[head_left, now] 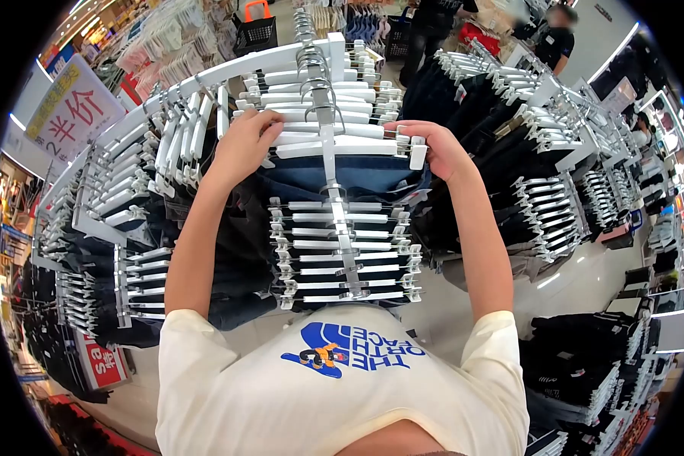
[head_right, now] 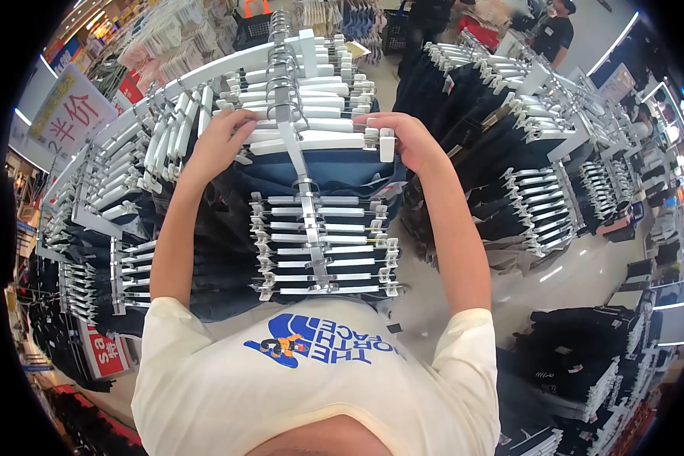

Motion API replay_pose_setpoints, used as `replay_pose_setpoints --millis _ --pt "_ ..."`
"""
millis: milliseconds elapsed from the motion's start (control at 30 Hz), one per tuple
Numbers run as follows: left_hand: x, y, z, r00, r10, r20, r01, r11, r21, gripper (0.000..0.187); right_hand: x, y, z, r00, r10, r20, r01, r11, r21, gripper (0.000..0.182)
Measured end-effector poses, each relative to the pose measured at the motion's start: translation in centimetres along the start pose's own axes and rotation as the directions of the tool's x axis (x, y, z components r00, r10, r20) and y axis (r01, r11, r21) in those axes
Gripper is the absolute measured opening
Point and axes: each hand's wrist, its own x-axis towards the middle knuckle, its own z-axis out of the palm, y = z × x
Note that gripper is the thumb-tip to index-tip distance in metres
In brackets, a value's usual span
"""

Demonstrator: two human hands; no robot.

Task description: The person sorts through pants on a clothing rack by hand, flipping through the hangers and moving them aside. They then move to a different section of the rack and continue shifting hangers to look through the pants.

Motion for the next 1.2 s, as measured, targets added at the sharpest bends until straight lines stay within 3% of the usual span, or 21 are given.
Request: replay_pose_setpoints --millis 133,467,567,633,867,1200 --pt "0.0 -0.4 0.3 1.0 -0.001 -0.018 0.001 1.0 0.006 0.028 0.1 -0.5 0.4 0.999 0.013 -0.045 -0.015 1.0 -0.027 0.036" --pt "-0.1 -0.3 0.5 0.998 -0.039 -0.048 0.039 0.999 -0.005 0.029 0.3 -0.2 0.2 0.999 -0.033 0.011 0.034 0.996 -0.086 0.036" --pt "0.0 -0.4 0.5 0.998 -0.026 -0.049 0.027 1.0 0.005 0.029 0.5 -0.5 0.0 1.0 0.018 -0.02 -0.019 0.998 -0.063 0.036" --pt "0.0 -0.3 0.5 0.998 -0.048 -0.037 0.048 0.999 0.006 0.029 0.8 -0.3 -0.7 0.998 0.012 0.055 -0.013 1.0 0.021 0.037" --pt "0.0 -0.6 0.7 0.998 -0.062 -0.03 0.062 0.998 -0.003 0.03 1.6 0.1 -1.5 0.996 0.023 0.081 -0.026 0.999 0.034 0.036" --pt "-0.3 -0.1 0.5 0.997 -0.068 -0.038 0.069 0.997 0.021 0.032 1.8 -0.8 -1.9 0.995 0.023 0.093 -0.011 0.993 -0.117 0.032"
